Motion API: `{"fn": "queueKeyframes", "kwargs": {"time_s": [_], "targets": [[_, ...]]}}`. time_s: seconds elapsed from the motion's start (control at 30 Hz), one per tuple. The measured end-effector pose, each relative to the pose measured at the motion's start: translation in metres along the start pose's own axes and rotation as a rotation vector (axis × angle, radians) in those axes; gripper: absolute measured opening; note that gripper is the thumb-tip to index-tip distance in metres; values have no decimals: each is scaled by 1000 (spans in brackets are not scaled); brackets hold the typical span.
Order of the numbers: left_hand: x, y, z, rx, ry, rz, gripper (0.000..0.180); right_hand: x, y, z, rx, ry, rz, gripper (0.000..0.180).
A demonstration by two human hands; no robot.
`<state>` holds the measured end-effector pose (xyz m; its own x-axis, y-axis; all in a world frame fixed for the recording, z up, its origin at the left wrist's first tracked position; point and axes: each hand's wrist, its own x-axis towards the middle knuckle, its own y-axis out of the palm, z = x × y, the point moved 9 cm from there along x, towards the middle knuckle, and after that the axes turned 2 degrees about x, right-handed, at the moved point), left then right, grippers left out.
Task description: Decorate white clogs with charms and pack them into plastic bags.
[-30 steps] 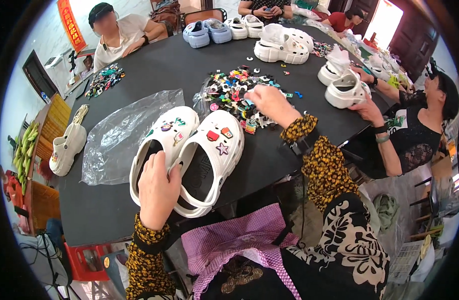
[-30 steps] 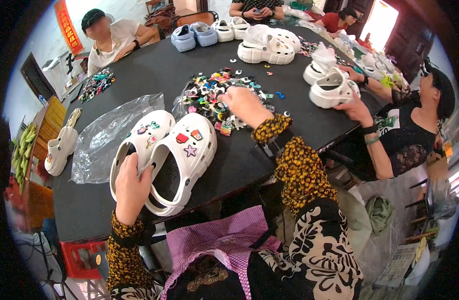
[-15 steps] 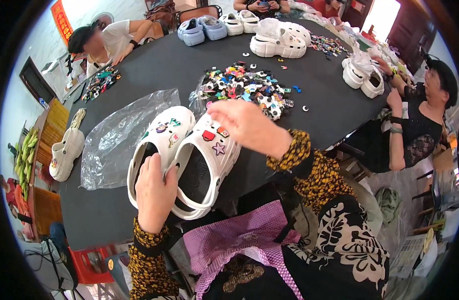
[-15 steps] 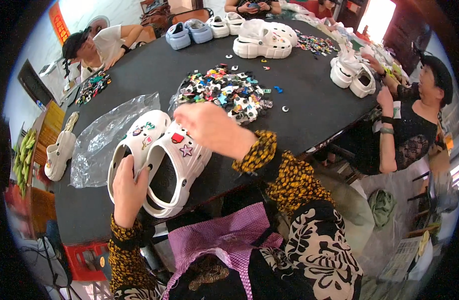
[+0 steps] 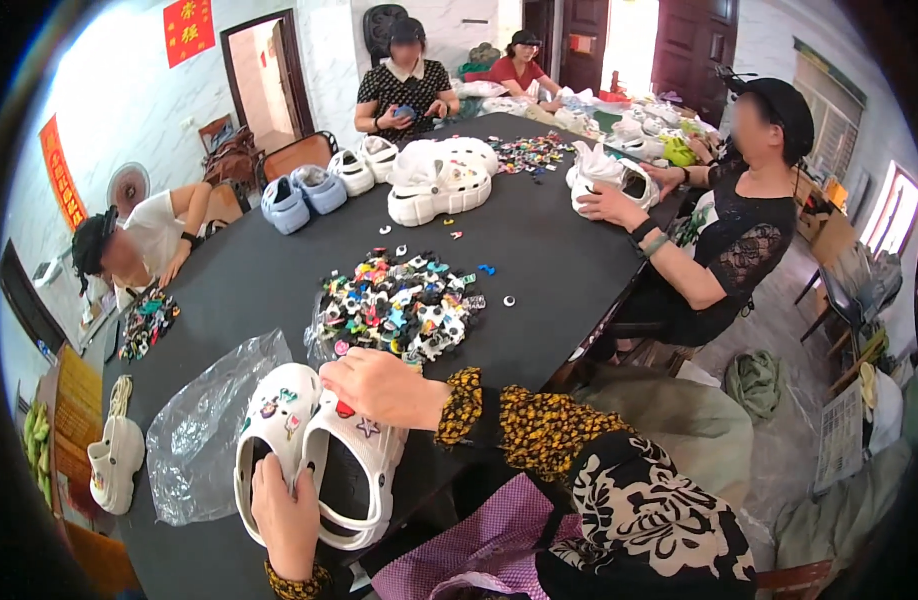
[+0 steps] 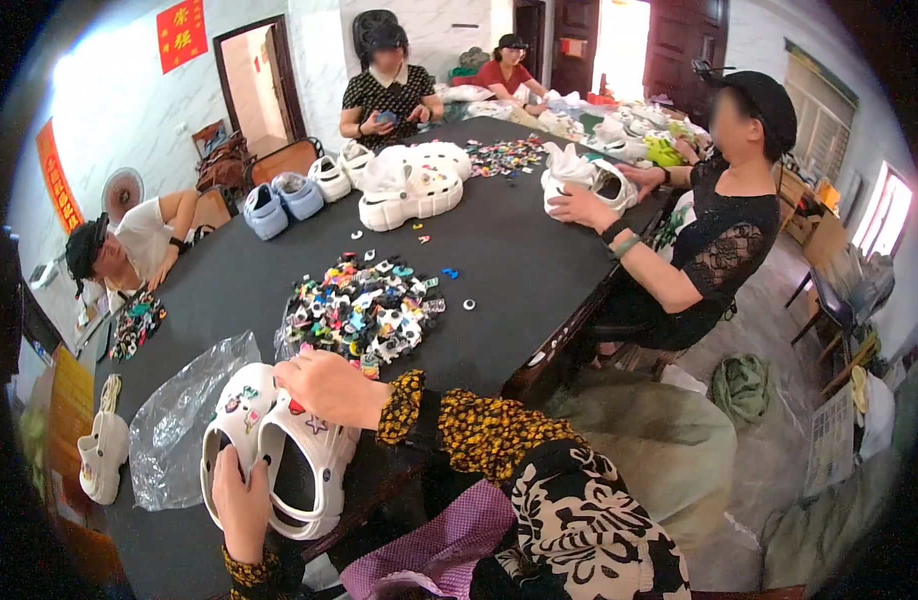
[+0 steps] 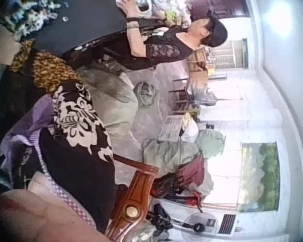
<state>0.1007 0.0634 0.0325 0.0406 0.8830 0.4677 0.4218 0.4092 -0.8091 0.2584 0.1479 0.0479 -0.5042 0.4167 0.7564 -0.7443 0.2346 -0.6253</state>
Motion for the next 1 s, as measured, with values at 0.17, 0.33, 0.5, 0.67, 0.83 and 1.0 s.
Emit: {"fn": "queueKeyframes", "kwargs": {"time_s": [0.17, 0.33, 0.5, 0.67, 0.83, 1.0], "targets": [[1, 2, 3, 0, -23, 20, 30, 0, 1, -1, -29, -28, -80, 15], [1, 4, 4, 4, -14, 34, 33, -1, 9, -4, -72, 20, 4, 16], [2, 2, 2, -2, -6, 9, 29, -2, 4, -1, -103, -13, -56, 17], [2, 2, 3, -8, -16, 31, 26, -2, 6, -1, -108, -27, -47, 16], [2, 1, 1, -10, -21, 31, 26, -2, 4, 2, -113, -64, -47, 15], [1, 0, 0, 7, -12, 8, 26, -4, 2, 4, -79, -89, -65, 15]]}}
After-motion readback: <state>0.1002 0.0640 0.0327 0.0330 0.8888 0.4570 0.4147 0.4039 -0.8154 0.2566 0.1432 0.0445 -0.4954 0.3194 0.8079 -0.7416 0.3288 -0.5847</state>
